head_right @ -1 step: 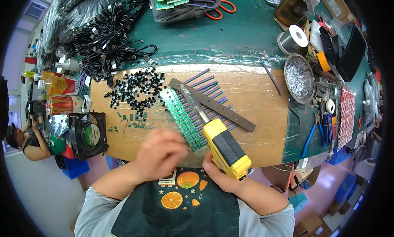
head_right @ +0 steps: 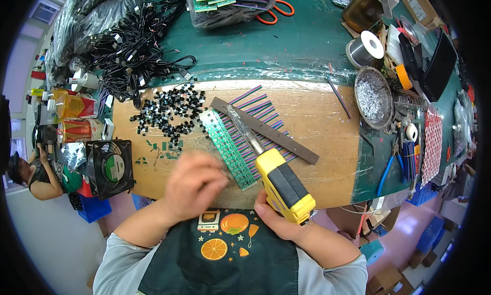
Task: The person solders electronic components onto a circuit board with a soldering iron.
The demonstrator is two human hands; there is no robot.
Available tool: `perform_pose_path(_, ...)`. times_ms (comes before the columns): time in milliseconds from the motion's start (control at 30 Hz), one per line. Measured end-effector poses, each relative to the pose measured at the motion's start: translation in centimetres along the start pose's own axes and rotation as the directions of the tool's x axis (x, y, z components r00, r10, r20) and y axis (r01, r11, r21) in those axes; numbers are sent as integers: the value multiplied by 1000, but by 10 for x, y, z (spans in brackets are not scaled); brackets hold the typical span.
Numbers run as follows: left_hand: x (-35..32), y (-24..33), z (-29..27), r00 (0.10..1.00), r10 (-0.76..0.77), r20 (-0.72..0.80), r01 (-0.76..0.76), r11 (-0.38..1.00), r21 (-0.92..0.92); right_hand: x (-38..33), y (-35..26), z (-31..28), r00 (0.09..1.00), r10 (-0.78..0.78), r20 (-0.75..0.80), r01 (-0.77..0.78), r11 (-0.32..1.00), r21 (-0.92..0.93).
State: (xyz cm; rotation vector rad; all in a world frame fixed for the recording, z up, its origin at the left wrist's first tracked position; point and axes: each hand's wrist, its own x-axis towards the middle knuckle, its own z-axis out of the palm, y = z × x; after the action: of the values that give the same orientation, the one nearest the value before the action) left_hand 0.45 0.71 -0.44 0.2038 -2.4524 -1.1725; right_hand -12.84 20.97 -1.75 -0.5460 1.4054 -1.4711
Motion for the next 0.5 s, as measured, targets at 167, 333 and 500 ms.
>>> perform_pose_path(167, 9, -32, -9, 969, -3, -248, 81, 950, 303, -7, -1, -7, 998, -24, 63, 15, 991, 134)
perform_pose_path(333, 10, -35, -3, 976, -21, -218, 105, 919, 379, -22, 11, -24, 990, 80, 113, -65, 989, -130)
perform_pose_path(500, 8, -39, 1, 973, -19, -231, 110, 914, 390, -28, 6, -19, 988, 157, 10, -156, 986, -60)
